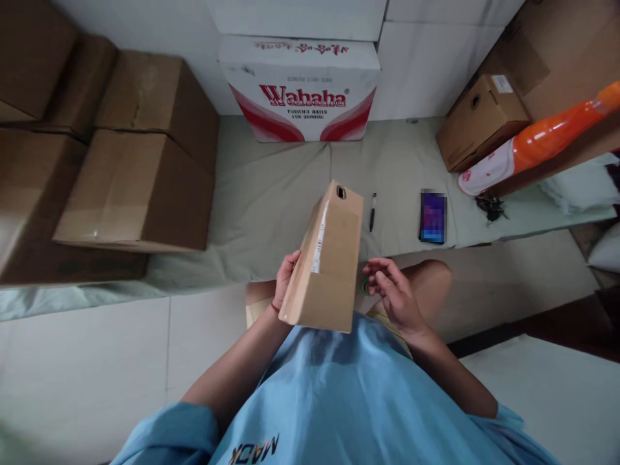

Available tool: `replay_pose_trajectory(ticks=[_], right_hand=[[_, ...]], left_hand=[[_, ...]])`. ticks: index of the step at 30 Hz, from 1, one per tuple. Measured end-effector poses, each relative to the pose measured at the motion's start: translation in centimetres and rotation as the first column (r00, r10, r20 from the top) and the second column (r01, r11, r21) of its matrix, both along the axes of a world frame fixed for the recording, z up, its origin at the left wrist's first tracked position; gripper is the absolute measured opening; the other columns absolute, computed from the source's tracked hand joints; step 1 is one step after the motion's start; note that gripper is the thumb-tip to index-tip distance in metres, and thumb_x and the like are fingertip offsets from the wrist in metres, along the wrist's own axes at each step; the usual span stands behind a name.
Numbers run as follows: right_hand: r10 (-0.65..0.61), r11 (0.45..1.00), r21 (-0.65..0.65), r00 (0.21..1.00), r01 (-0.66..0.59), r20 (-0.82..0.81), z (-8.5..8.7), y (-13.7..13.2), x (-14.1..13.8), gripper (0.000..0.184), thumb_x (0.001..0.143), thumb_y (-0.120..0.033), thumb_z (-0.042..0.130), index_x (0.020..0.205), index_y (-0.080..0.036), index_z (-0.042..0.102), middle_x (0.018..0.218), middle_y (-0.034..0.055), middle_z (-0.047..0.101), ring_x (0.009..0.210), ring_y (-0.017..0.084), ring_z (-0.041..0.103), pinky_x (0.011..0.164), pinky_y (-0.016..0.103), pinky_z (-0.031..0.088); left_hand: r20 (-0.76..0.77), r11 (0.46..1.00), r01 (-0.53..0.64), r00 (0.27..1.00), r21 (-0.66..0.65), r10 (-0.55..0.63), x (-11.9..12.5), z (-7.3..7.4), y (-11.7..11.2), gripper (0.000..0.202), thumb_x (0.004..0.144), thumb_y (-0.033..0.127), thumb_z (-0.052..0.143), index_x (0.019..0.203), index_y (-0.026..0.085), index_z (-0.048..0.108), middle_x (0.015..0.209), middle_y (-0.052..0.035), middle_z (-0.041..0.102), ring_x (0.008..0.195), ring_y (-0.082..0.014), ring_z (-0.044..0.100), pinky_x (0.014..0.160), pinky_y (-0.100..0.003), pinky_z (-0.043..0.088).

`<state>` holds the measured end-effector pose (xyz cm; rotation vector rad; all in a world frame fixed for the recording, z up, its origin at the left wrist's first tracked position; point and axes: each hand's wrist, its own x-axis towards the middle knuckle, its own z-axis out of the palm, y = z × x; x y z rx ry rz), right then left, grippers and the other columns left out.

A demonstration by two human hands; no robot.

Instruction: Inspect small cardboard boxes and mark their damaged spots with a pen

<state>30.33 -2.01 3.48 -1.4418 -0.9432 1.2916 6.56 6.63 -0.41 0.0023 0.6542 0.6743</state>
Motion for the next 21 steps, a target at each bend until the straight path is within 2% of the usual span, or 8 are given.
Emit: replay_pose_trajectory(ticks=[2,4,7,10,12,15,18,21], right_hand=[[0.042,0.998,-0.04,0.99,-0.048,-0.132,-0.2,0.0,-0.7,0.053,0.102,-0.066,0.062,0.14,-0.03,0.063,0.136,0.0092,0.071,0.104,0.023,0.071,0.078,0.034,0.062],[0.096,0.995,-0.021,0.981,-0.101,-0.169,0.2,0.0,-1.4,0.062,0.102,-0.068,0.062,0.152,-0.032,0.056,0.152,0.0086,0.065,0.123,0.026,0.07,0.095,0.039,0.063],[0.172,0.985,0.04,0.978,-0.168,-0.12,1.5,0.7,-2.0,0.07,0.1,-0.066,0.068,0.158,-0.031,0.051,0.156,0.0087,0.064,0.144,0.029,0.06,0.117,0.045,0.055],[0.194,0.978,0.088,0.98,-0.19,-0.041,2.1,2.0,-2.1,0.067,0.102,-0.061,0.068,0.157,-0.028,0.052,0.153,0.01,0.066,0.142,0.029,0.063,0.116,0.044,0.057],[0.2,0.973,0.113,0.979,-0.202,0.031,1.6,2.8,-2.0,0.064,0.104,-0.06,0.065,0.157,-0.027,0.052,0.151,0.0109,0.067,0.135,0.027,0.068,0.112,0.043,0.06],[0.2,0.966,0.117,0.956,-0.229,0.214,0.0,3.4,-2.0,0.068,0.102,-0.056,0.068,0.16,-0.024,0.049,0.142,0.0131,0.07,0.111,0.023,0.076,0.094,0.038,0.066],[0.202,0.965,0.095,0.924,-0.244,0.324,-1.1,3.5,-1.9,0.071,0.098,-0.051,0.073,0.159,-0.022,0.051,0.121,0.0104,0.075,0.082,0.017,0.071,0.071,0.031,0.063],[0.161,0.976,0.092,0.937,-0.198,0.309,-1.5,4.5,-0.8,0.06,0.099,-0.053,0.07,0.15,-0.022,0.059,0.104,0.0057,0.076,0.077,0.016,0.067,0.067,0.028,0.058]], left_hand=[[-0.043,0.999,-0.036,0.998,0.02,0.037,0.1,-0.3,0.0,0.034,0.088,0.043,0.074,0.103,0.013,0.079,0.09,-0.0096,0.084,0.095,-0.0327,0.083,0.097,-0.043,0.066],[-0.1,0.996,-0.065,0.992,0.053,0.07,0.2,-0.4,0.2,0.027,0.086,0.037,0.077,0.1,0.014,0.079,0.089,-0.009,0.084,0.099,-0.0331,0.083,0.102,-0.044,0.065],[-0.156,0.991,-0.091,0.982,0.096,0.105,0.7,-0.1,0.2,0.026,0.083,0.029,0.083,0.105,0.016,0.079,0.096,-0.0061,0.085,0.106,-0.0296,0.082,0.109,-0.041,0.062],[-0.295,0.97,-0.087,0.943,0.228,0.154,1.4,0.4,0.0,0.041,0.084,0.038,0.087,0.119,0.019,0.078,0.12,-0.0057,0.083,0.127,-0.0276,0.074,0.119,-0.039,0.054],[-0.485,0.922,-0.035,0.842,0.385,0.235,1.6,0.4,-0.1,0.048,0.088,0.05,0.084,0.126,0.021,0.076,0.138,-0.0075,0.076,0.142,-0.0276,0.063,0.126,-0.041,0.046],[-0.706,0.806,0.154,0.592,0.572,0.388,1.2,-0.4,-0.1,0.052,0.088,0.051,0.082,0.13,0.022,0.073,0.15,-0.013,0.066,0.149,-0.0304,0.054,0.13,-0.047,0.039],[-0.751,0.669,0.355,0.412,0.653,0.515,0.5,-1.5,-0.2,0.053,0.087,0.047,0.082,0.131,0.021,0.069,0.148,-0.0182,0.062,0.145,-0.0342,0.054,0.127,-0.055,0.041],[-0.717,0.545,0.488,0.3,0.682,0.629,0.0,-1.5,-0.6,0.047,0.095,0.045,0.073,0.133,0.02,0.065,0.146,-0.021,0.059,0.144,-0.0355,0.054,0.125,-0.059,0.043]])
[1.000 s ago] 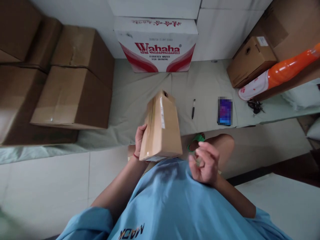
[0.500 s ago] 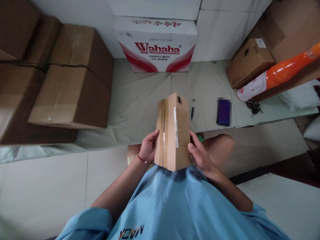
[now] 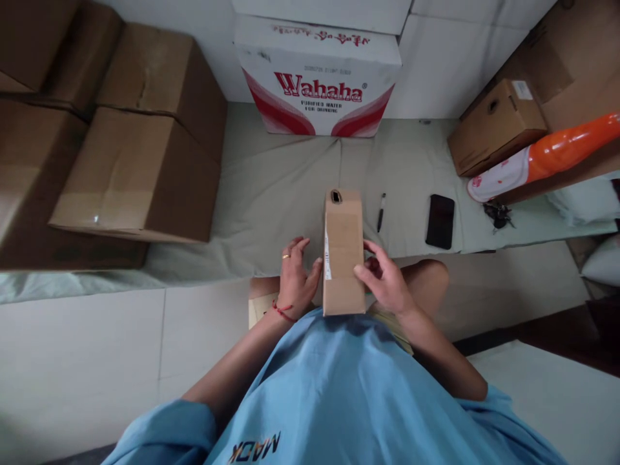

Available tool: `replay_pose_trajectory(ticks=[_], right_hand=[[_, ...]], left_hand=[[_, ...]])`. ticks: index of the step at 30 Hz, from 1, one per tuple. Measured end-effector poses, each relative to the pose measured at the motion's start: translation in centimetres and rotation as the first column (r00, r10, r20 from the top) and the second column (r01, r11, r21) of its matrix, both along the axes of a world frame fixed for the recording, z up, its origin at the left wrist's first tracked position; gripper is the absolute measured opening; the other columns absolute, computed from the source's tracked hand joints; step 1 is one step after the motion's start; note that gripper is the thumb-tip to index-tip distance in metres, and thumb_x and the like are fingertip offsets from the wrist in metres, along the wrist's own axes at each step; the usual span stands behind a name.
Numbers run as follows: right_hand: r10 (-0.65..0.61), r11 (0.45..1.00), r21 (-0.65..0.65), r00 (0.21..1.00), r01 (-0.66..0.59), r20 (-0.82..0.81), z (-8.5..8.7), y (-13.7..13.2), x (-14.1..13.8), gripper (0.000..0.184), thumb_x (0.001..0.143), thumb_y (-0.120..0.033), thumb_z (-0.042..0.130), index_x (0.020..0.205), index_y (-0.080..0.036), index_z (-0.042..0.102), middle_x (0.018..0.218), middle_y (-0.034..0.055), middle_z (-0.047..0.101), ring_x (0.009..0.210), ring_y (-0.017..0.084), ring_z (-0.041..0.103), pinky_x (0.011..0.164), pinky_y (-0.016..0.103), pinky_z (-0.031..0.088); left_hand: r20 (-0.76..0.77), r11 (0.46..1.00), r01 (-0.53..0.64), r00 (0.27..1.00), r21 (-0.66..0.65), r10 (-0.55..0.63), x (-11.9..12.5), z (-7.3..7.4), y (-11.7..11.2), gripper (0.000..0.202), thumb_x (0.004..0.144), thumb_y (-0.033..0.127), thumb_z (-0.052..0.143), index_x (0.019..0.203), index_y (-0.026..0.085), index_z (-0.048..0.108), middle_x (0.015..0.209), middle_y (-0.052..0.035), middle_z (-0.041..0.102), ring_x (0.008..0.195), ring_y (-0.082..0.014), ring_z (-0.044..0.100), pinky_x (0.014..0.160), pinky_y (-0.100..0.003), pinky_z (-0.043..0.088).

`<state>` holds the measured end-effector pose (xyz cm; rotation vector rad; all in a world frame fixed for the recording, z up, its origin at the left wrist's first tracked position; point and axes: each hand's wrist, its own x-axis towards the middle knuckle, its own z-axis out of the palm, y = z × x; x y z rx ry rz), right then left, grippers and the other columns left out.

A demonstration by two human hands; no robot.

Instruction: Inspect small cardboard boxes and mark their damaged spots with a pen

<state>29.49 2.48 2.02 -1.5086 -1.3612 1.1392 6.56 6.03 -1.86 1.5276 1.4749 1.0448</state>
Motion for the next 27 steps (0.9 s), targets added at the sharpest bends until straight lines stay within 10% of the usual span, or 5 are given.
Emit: replay_pose_trajectory(ticks=[5,12,20,23,27], right_hand=[[-0.274,0.96,0.037,0.9,0.278,0.339,-0.9,6.2,5.1,0.039,0.099,-0.055,0.064,0.108,-0.019,0.074,0.094,0.0085,0.076,0.08,0.019,0.066,0.077,0.032,0.054],[-0.152,0.928,-0.154,0.722,0.34,0.675,-3.2,15.3,8.7,0.029,0.089,-0.045,0.08,0.079,-0.021,0.068,0.075,0.0059,0.066,0.075,0.022,0.059,0.078,0.034,0.044],[-0.321,0.904,-0.126,0.842,0.409,0.434,-2.0,17.6,7.5,0.045,0.088,-0.041,0.072,0.06,-0.026,0.041,0.051,-0.0087,0.03,0.05,0.011,0.03,0.052,0.026,0.029],[-0.446,0.891,-0.102,0.894,0.442,-0.027,0.8,17.2,7.3,0.053,0.089,-0.053,0.068,0.067,-0.028,0.027,0.052,-0.0119,0.021,0.046,0.009,0.018,0.043,0.023,0.023],[-0.332,0.932,-0.088,0.735,0.351,-0.592,4.8,16.5,4.8,0.054,0.078,-0.046,0.083,0.07,-0.026,0.033,0.053,-0.0131,0.028,0.045,0.006,0.016,0.039,0.021,0.019]], left_hand=[[-0.101,0.949,0.088,0.993,0.301,-0.059,0.4,3.1,-0.3,0.027,0.104,0.034,0.061,0.128,0.023,0.066,0.146,-0.0172,0.063,0.151,-0.0349,0.052,0.128,-0.061,0.041],[-0.291,0.737,0.484,0.875,0.473,-0.388,2.8,6.1,1.8,0.025,0.106,0.029,0.059,0.123,0.02,0.076,0.142,-0.0153,0.074,0.159,-0.035,0.049,0.131,-0.059,0.042],[-0.491,0.758,0.6,0.756,0.255,-0.433,4.7,6.1,2.1,0.057,0.109,0.045,0.056,0.153,0.01,0.061,0.165,-0.0261,0.054,0.161,-0.0392,0.045,0.134,-0.06,0.035],[-0.518,0.756,0.608,0.74,0.243,-0.428,4.8,6.3,1.8,0.06,0.106,0.043,0.061,0.156,0.011,0.059,0.167,-0.0253,0.052,0.162,-0.039,0.043,0.135,-0.06,0.033],[-0.565,0.75,0.609,0.725,0.26,-0.393,5.0,6.5,1.9,0.059,0.104,0.044,0.061,0.152,0.009,0.062,0.162,-0.0254,0.057,0.158,-0.0402,0.048,0.132,-0.059,0.036]])
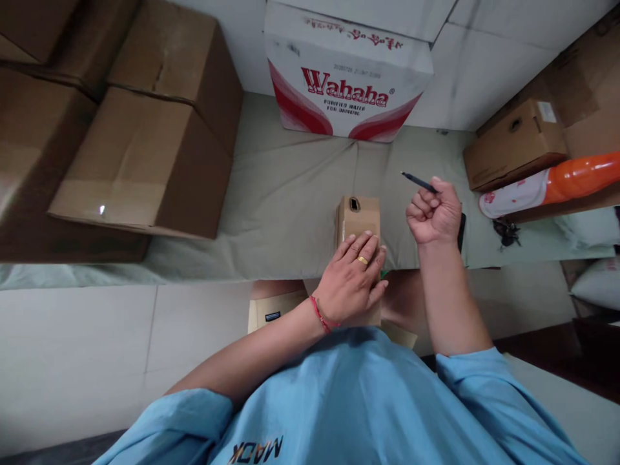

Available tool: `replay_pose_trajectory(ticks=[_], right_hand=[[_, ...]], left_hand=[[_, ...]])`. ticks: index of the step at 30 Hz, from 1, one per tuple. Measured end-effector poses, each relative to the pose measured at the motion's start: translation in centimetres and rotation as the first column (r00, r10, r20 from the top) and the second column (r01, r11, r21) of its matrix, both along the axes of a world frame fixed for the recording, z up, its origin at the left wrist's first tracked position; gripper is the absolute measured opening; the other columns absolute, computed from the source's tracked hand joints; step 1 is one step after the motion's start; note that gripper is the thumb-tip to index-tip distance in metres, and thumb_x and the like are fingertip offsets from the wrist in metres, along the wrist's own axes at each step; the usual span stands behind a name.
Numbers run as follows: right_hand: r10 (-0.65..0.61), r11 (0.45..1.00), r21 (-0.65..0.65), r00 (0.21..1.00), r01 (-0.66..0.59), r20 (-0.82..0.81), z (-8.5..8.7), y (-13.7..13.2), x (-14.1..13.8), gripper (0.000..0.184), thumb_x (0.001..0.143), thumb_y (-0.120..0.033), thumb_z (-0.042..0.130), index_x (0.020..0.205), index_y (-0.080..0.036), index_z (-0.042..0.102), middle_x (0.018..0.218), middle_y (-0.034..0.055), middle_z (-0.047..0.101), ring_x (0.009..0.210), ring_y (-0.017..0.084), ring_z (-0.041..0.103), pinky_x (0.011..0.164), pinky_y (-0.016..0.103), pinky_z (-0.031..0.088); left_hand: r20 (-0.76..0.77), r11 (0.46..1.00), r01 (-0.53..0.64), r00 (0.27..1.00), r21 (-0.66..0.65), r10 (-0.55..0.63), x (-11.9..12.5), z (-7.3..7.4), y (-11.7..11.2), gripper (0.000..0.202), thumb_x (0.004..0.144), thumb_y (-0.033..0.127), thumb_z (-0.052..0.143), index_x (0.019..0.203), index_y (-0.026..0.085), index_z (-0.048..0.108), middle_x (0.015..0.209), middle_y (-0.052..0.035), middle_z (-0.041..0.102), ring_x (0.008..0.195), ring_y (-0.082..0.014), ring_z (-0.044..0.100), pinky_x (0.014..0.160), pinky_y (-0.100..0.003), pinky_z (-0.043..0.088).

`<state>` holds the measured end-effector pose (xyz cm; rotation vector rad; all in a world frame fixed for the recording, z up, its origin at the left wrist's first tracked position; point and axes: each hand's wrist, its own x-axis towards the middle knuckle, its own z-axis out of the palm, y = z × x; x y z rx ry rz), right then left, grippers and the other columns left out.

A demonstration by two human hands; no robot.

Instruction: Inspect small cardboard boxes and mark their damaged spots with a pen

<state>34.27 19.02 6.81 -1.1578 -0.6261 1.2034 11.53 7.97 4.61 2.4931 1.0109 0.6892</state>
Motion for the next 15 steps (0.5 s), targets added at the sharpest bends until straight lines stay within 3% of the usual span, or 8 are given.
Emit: replay_pose_trajectory(ticks=[2,5,7,11,15], right_hand=[[0.076,0.997,0.015,0.997,-0.076,-0.014,1.1,-0.2,-2.4,0.044,0.082,-0.047,0.082,0.076,-0.026,0.044,0.057,-0.0114,0.042,0.045,0.006,0.022,0.04,0.02,0.021],[0.183,0.981,0.044,0.98,-0.187,0.08,1.2,0.0,-6.2,0.035,0.087,-0.052,0.078,0.093,-0.025,0.056,0.078,-0.0056,0.065,0.051,0.006,0.037,0.044,0.02,0.026],[0.189,0.972,0.1,0.96,-0.213,0.204,0.5,0.3,-8.2,0.036,0.087,-0.051,0.08,0.097,-0.025,0.056,0.082,-0.0054,0.064,0.056,0.006,0.042,0.049,0.019,0.03],[0.038,0.966,0.21,0.882,-0.154,0.47,-1.1,0.7,-9.8,0.032,0.087,-0.041,0.078,0.085,-0.025,0.05,0.073,-0.0076,0.046,0.062,0.007,0.041,0.059,0.021,0.036],[0.03,0.976,0.167,0.848,-0.138,0.53,-1.7,0.4,-9.4,0.014,0.092,-0.036,0.069,0.093,-0.025,0.06,0.073,-0.0059,0.049,0.063,0.01,0.044,0.06,0.022,0.038]], left_hand=[[-0.019,1.0,-0.005,1.0,0.011,0.005,0.2,0.2,0.1,0.056,0.104,0.042,0.06,0.149,0.009,0.064,0.161,-0.025,0.058,0.156,-0.0403,0.049,0.131,-0.059,0.037],[-0.035,1.0,-0.008,0.999,-0.003,0.008,0.5,0.4,0.1,0.053,0.105,0.041,0.06,0.148,0.01,0.066,0.16,-0.0238,0.059,0.157,-0.0396,0.048,0.131,-0.059,0.037],[-0.035,1.0,-0.013,0.999,-0.004,0.013,0.6,0.5,0.0,0.053,0.104,0.041,0.061,0.147,0.01,0.066,0.16,-0.0236,0.059,0.157,-0.0396,0.048,0.132,-0.06,0.036],[-0.011,1.0,-0.029,1.0,0.013,0.029,0.5,0.2,0.0,0.047,0.102,0.04,0.063,0.139,0.013,0.073,0.159,-0.0214,0.061,0.155,-0.0397,0.05,0.133,-0.06,0.035],[0.011,0.999,-0.032,0.999,0.022,0.032,0.6,0.0,0.0,0.041,0.102,0.04,0.064,0.133,0.016,0.076,0.157,-0.02,0.063,0.154,-0.039,0.052,0.132,-0.061,0.038]])
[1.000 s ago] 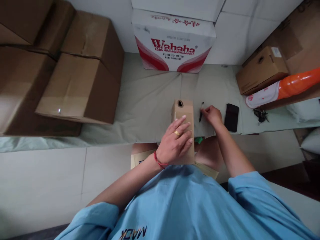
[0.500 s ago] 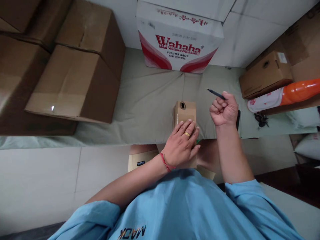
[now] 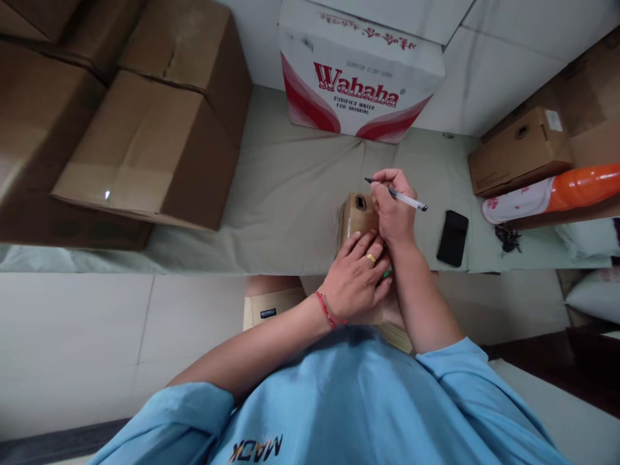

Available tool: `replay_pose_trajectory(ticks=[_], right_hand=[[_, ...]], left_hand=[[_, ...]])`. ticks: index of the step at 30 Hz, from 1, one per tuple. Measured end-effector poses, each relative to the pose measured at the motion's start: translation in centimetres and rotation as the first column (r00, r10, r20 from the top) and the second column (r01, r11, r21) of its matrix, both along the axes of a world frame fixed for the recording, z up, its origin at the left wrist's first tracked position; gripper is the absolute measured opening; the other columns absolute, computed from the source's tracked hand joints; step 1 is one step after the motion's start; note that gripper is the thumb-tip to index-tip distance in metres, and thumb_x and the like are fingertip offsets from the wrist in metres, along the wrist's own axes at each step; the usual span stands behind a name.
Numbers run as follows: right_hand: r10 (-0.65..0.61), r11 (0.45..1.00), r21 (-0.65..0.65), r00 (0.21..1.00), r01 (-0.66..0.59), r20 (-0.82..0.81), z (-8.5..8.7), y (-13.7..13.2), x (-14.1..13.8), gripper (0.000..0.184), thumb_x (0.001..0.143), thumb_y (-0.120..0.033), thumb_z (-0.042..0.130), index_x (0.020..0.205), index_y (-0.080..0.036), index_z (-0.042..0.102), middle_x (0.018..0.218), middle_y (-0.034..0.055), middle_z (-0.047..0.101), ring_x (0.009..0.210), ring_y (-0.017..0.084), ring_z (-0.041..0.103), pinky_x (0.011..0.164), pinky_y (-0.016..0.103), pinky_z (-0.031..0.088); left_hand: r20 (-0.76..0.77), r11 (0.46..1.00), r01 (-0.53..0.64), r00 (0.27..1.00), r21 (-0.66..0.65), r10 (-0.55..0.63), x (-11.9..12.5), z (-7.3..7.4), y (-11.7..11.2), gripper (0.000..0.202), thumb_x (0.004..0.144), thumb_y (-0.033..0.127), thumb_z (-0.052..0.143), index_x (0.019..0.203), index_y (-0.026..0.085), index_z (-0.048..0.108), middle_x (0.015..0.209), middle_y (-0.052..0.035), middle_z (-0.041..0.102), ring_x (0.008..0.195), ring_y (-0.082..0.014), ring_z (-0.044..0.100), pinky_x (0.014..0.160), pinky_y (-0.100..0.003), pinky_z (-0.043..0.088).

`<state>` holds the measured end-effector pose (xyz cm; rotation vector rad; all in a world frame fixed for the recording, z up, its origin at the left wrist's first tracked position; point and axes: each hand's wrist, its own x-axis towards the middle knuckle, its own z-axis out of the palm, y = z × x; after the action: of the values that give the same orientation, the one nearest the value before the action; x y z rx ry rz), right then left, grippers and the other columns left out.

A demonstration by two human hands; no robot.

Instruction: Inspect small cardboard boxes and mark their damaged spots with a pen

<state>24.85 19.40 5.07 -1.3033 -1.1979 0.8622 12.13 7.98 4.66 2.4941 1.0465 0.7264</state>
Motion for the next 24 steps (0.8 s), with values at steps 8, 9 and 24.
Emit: replay_pose_trajectory(ticks=[8,9,24], right_hand=[[-0.002,0.999,0.045,0.984,-0.006,0.178,0.79,-0.34,-0.34,0.027,0.096,-0.033,0.062,0.071,-0.022,0.062,0.06,-0.0056,0.049,0.059,0.009,0.047,0.062,0.024,0.038],[-0.002,0.999,0.042,0.981,-0.006,0.195,0.86,-0.33,-0.43,0.028,0.096,-0.033,0.062,0.07,-0.022,0.061,0.06,-0.0055,0.049,0.059,0.009,0.047,0.061,0.024,0.039],[0.003,0.999,0.044,0.939,-0.019,0.343,0.32,-0.12,-0.23,0.02,0.095,-0.028,0.06,0.077,-0.021,0.065,0.059,-0.0069,0.053,0.056,0.009,0.047,0.06,0.023,0.038]], left_hand=[[0.057,1.0,-0.004,0.998,-0.002,0.004,-0.03,-0.23,0.09,0.038,0.1,0.038,0.065,0.126,0.015,0.079,0.154,-0.0209,0.065,0.153,-0.0402,0.053,0.132,-0.061,0.038],[0.058,1.0,-0.002,0.998,-0.006,0.002,-0.07,-0.25,0.09,0.038,0.1,0.038,0.065,0.127,0.015,0.079,0.155,-0.0207,0.065,0.154,-0.0398,0.052,0.132,-0.061,0.038],[0.053,0.998,-0.028,0.998,0.056,0.025,-0.1,-0.31,0.12,0.035,0.101,0.039,0.065,0.123,0.016,0.08,0.148,-0.0169,0.069,0.15,-0.0372,0.057,0.131,-0.057,0.042]])
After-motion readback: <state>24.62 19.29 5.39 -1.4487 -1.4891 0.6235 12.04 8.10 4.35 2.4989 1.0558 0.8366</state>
